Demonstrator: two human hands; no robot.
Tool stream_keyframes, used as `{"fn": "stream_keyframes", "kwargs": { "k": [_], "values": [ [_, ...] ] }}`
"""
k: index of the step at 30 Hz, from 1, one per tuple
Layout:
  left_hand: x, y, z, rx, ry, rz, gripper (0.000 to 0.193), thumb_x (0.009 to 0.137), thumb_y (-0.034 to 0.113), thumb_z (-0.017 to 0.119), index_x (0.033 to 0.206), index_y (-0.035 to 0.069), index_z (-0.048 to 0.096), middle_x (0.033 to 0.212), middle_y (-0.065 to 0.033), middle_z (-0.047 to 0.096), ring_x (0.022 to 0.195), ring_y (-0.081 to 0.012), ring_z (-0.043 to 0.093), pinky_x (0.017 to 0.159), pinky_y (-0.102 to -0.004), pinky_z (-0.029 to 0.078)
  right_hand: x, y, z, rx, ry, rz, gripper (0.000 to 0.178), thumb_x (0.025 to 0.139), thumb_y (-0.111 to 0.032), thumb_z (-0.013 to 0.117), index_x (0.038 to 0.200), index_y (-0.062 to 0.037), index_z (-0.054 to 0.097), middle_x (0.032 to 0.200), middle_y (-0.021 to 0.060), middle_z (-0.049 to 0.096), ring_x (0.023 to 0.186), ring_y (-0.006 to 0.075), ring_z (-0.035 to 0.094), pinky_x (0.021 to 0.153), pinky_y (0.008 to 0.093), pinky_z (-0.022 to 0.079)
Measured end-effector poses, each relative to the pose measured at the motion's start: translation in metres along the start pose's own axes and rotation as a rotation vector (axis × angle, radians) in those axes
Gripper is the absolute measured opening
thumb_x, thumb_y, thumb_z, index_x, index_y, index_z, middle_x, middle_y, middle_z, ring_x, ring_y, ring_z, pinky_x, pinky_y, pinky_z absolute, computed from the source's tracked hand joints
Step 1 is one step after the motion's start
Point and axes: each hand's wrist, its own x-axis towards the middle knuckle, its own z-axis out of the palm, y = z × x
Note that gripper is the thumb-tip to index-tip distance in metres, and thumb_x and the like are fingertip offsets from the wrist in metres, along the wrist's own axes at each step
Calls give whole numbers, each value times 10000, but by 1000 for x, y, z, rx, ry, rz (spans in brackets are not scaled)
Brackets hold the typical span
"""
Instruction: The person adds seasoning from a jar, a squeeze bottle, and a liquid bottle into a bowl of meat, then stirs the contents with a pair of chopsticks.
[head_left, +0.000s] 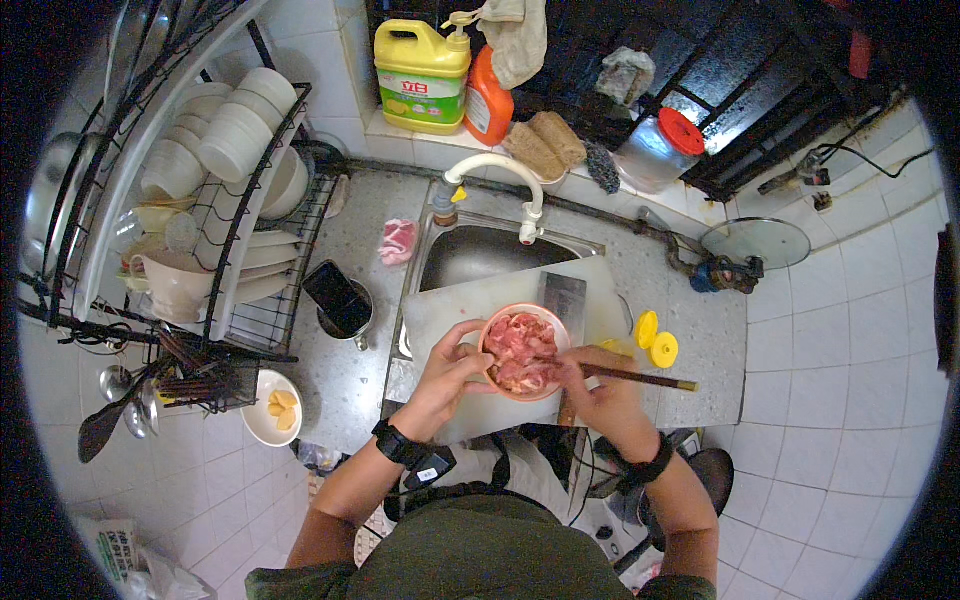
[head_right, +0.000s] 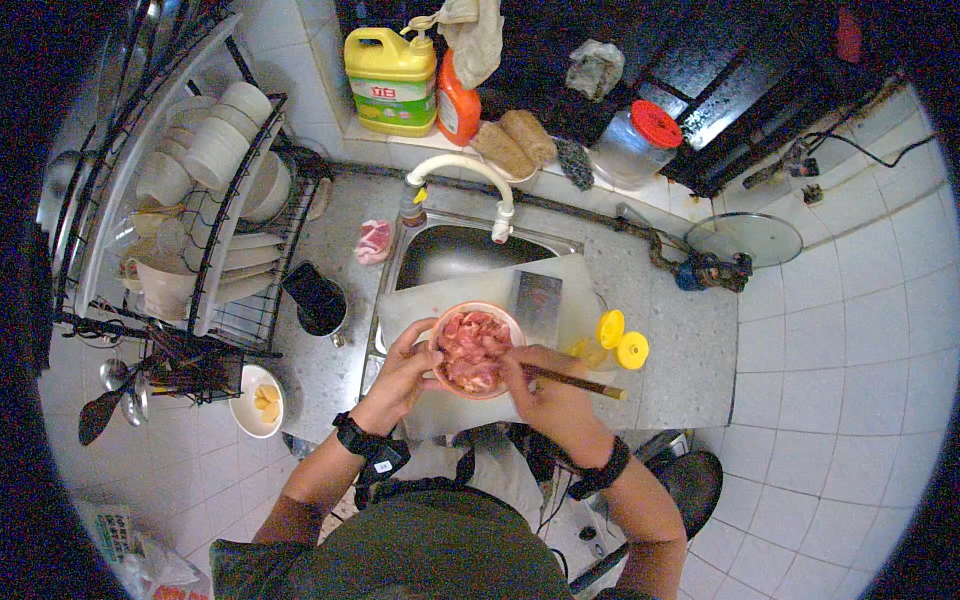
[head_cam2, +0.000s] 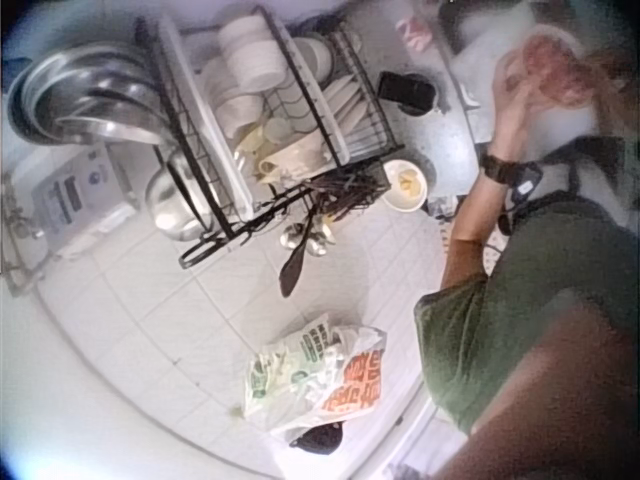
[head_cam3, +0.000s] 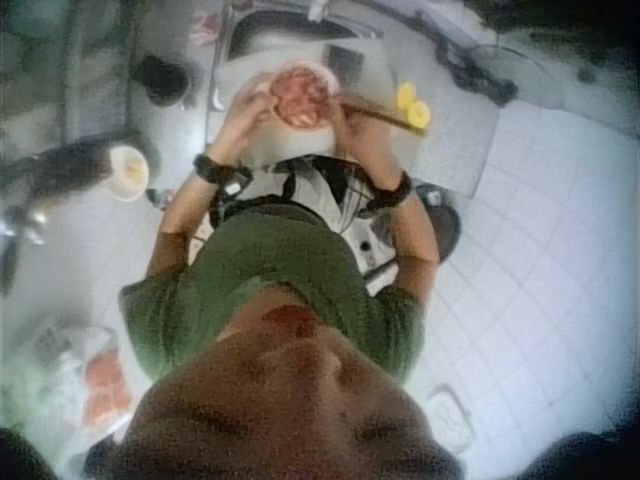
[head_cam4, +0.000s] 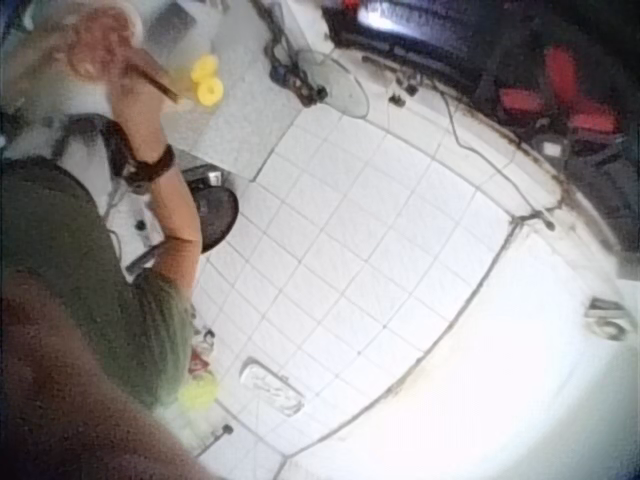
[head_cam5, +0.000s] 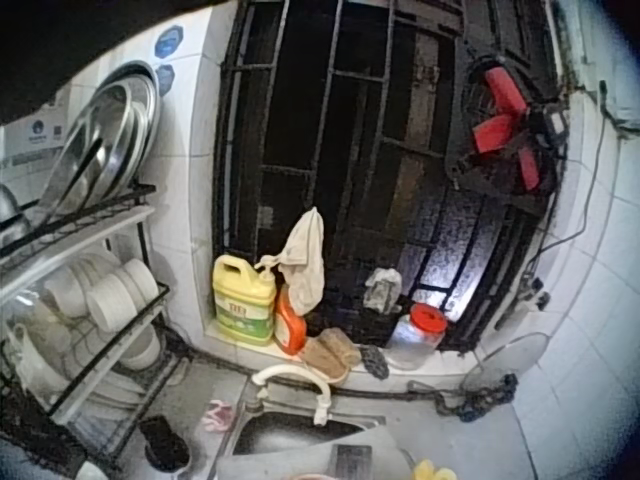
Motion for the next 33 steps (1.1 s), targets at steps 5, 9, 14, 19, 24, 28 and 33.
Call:
{"fn": "stream_keyframes", "kwargs": {
  "k": [5, 9, 14, 19, 24, 28, 33],
  "values": [
    [-3, -3, -7, 5, 5, -13, 472, 779, 61, 615, 1218, 107, 449, 846, -39, 589, 819, -146, 610, 653, -348, 574, -4, -7, -21, 78, -17, 22, 60, 819, -14, 563, 810, 41, 588, 709, 108, 609, 585, 131, 611, 551, 226, 502],
    [1, -5, -1, -4, -21, -45, 462, 777, 56, 609, 1210, 105, 456, 871, -36, 585, 816, -142, 606, 673, -350, 572, 0, 9, 14, -162, -56, -149, 72, 825, -33, 564, 852, 24, 597, 719, 89, 612, 578, 127, 596, 534, 222, 482],
    [-1, 0, -1, 0, -23, -29, 465, 775, 55, 610, 1212, 104, 457, 897, -43, 581, 824, -146, 603, 683, -353, 573, 18, -12, -6, -2, 73, 6, 81, 826, -58, 573, 807, 16, 600, 705, 85, 602, 601, 121, 583, 529, 250, 462],
    [2, 5, 1, -20, -17, -32, 472, 776, 53, 605, 1219, 106, 453, 898, -47, 575, 842, -148, 596, 670, -350, 575, 13, 4, 20, -116, -13, -167, 56, 818, -45, 582, 806, 6, 603, 675, 74, 593, 583, 118, 577, 506, 244, 448],
    [2, 0, -4, 5, -36, -43, 467, 781, 55, 595, 1222, 102, 449, 909, -54, 577, 841, -155, 603, 677, -354, 574, 24, -7, 5, -45, 6, -100, 57, 798, -42, 610, 817, 11, 611, 701, 73, 623, 579, 137, 595, 522, 249, 471],
    [1, 1, 1, 0, -45, -60, 447, 792, 67, 577, 1219, 100, 449, 912, -59, 581, 850, -162, 605, 686, -361, 573, 20, -6, 2, -131, -72, -159, 75, 803, -49, 606, 830, 20, 615, 736, 77, 632, 597, 137, 601, 545, 247, 483],
    [-1, 4, -2, -15, -48, -40, 437, 798, 73, 570, 1217, 98, 448, 903, -58, 586, 842, -158, 606, 686, -358, 574, 20, 5, -15, -38, 12, 131, 75, 802, -31, 603, 858, 19, 611, 758, 80, 627, 623, 127, 597, 564, 237, 472]
  ]
}}
